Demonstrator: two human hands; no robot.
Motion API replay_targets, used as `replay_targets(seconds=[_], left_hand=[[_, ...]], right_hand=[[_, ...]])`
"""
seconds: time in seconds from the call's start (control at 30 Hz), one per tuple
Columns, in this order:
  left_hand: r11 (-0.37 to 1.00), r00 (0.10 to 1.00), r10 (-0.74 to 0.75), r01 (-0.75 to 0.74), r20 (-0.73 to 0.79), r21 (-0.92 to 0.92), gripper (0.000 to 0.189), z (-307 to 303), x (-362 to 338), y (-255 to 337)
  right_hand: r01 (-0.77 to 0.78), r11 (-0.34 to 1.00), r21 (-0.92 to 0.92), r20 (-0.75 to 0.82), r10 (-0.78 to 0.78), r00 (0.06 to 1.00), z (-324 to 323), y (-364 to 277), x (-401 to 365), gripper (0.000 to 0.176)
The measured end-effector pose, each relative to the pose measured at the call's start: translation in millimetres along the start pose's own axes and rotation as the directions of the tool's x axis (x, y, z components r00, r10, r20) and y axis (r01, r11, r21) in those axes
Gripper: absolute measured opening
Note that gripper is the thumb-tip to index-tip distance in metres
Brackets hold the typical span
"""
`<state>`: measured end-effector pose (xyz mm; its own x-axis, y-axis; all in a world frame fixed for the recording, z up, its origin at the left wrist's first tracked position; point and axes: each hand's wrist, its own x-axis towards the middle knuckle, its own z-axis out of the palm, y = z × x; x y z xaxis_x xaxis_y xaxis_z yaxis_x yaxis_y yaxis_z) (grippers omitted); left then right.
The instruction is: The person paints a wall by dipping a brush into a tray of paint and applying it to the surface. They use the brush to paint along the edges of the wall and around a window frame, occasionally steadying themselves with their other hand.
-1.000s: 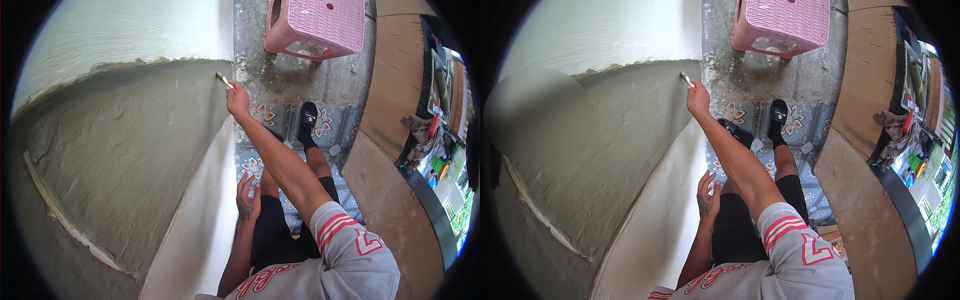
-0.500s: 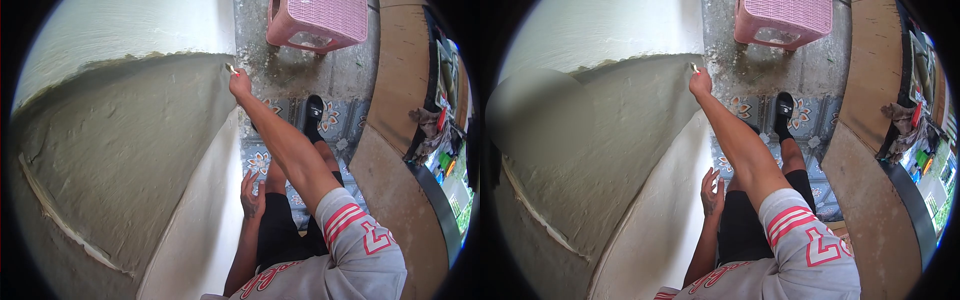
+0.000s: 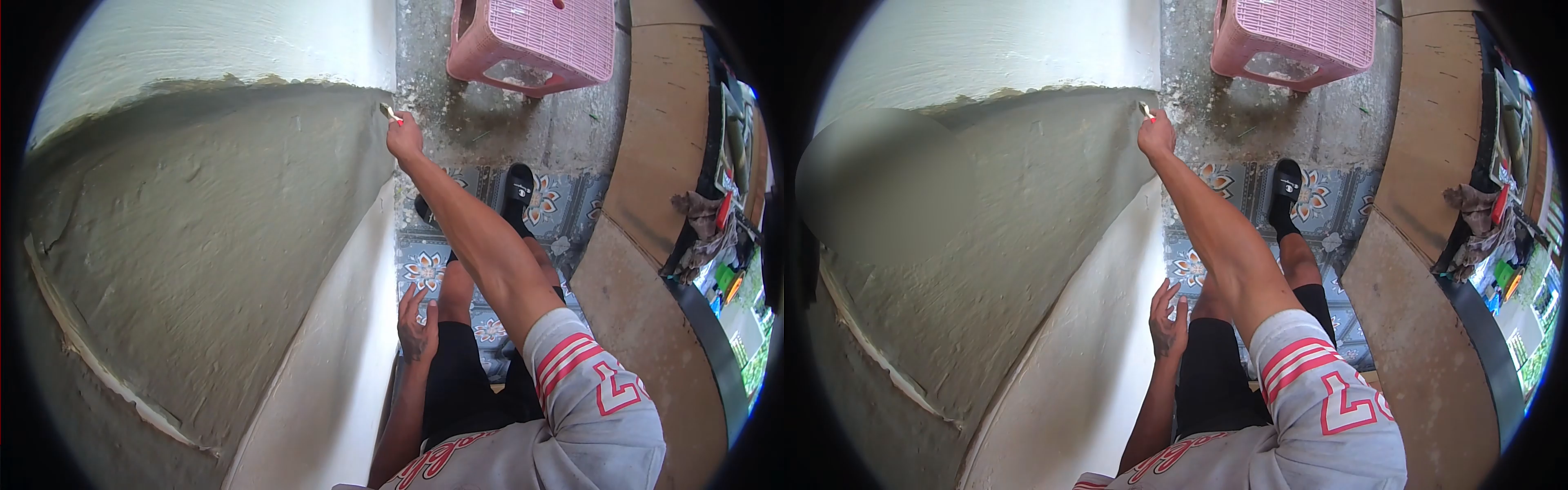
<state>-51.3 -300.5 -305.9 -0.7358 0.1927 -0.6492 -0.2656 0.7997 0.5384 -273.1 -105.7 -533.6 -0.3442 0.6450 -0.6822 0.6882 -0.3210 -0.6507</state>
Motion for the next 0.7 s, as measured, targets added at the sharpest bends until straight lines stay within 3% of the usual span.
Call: replay_targets(seconds=[0.27, 0.7], left_hand=[[0.999, 0.999, -0.012, 0.011, 0.032, 0.045, 0.034, 5.6, -5.9, -22.1], [0.998, 0.999, 0.037, -0.036, 0.024, -0.042, 0.032, 7.2, 6.5, 25.5]], right_hand=[[0.022, 0.999, 0.032, 0.055, -0.024, 0.998, -2.5, 7.3, -0.5, 0.032], [0.228, 0.971, 0.066, 0.094, -0.234, 0.968, -40.2, -12.0, -78.7, 0.031]])
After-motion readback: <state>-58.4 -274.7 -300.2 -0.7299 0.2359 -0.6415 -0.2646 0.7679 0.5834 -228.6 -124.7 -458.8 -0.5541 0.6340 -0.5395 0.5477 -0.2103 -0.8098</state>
